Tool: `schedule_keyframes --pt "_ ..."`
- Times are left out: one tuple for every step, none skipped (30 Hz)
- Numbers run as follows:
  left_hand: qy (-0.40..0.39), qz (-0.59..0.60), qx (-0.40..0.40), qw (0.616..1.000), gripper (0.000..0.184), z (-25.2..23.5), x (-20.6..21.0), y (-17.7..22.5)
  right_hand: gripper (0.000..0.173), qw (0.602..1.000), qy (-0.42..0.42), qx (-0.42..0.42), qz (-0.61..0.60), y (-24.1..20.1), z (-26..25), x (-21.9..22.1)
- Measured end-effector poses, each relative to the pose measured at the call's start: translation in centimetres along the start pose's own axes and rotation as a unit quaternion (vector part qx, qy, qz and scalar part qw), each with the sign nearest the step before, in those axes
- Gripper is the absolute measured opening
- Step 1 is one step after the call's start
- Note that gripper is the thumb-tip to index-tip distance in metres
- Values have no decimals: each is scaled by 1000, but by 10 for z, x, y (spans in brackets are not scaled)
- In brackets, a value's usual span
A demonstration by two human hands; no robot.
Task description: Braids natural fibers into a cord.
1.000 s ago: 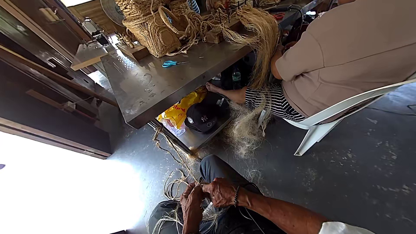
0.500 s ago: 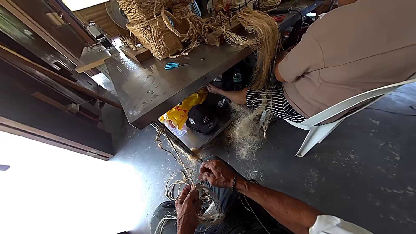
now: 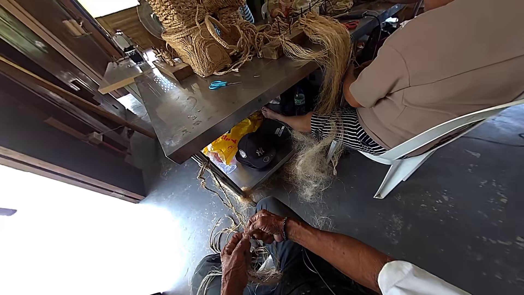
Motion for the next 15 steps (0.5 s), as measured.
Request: schedule_keyframes --pt "-5 0 -4 1000 21 -1 -1 0 9 1000 -3 -9 -13 1 0 1" --pt "-8 1 -7 1000 22 -1 -1 1 8 1000 -3 -19 -25 2 0 2" --pt "-10 3 -8 1000 22 -1 -2 1 7 999 -5 -28 -35 3 -1 3" --pt "-11 4 -7 1000 22 -1 -2 1 6 998 -6 -38 -42 4 -1 4" --pt "-11 5 -6 1000 22 0 -3 2 6 998 -7 -46 -48 5 -1 4" --pt "-10 6 -6 1000 22 0 -3 2 5 997 -9 -54 -56 6 -2 4" --pt "-8 5 -4 1000 22 0 -3 2 5 996 -11 -60 -65 7 -2 4" --pt "-8 4 -4 1000 22 0 -3 1 5 995 -12 -65 -74 8 -2 4" --pt "-10 4 -4 1000 21 -1 -3 1 5 994 -13 -67 -80 8 -1 4" --pt "-13 6 -4 1000 21 -1 -3 1 5 994 -14 -67 -85 8 -1 4" --pt "-14 7 -4 1000 21 -1 -4 1 5 994 -12 -67 -88 8 0 4" --pt "-14 8 -4 1000 21 -1 -4 1 5 994 -10 -67 -90 7 0 3" --pt "-13 9 -5 1000 21 0 -4 1 5 993 -6 -68 -91 7 1 3" --pt "-11 7 -5 1000 22 0 -3 1 5 994 -2 -69 -87 6 1 3" --pt "-10 4 -5 1000 22 0 -3 1 5 994 4 -71 -78 5 2 2"
Point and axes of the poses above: each hand's wrist, its own z-axis away from the middle knuckle, its own x-axis out of the palm, y = z × x, the point moved 6 cm from there along -z, towards the middle knuckle, and after that the axes turned 11 degrees about z, right-handed, at the moved point
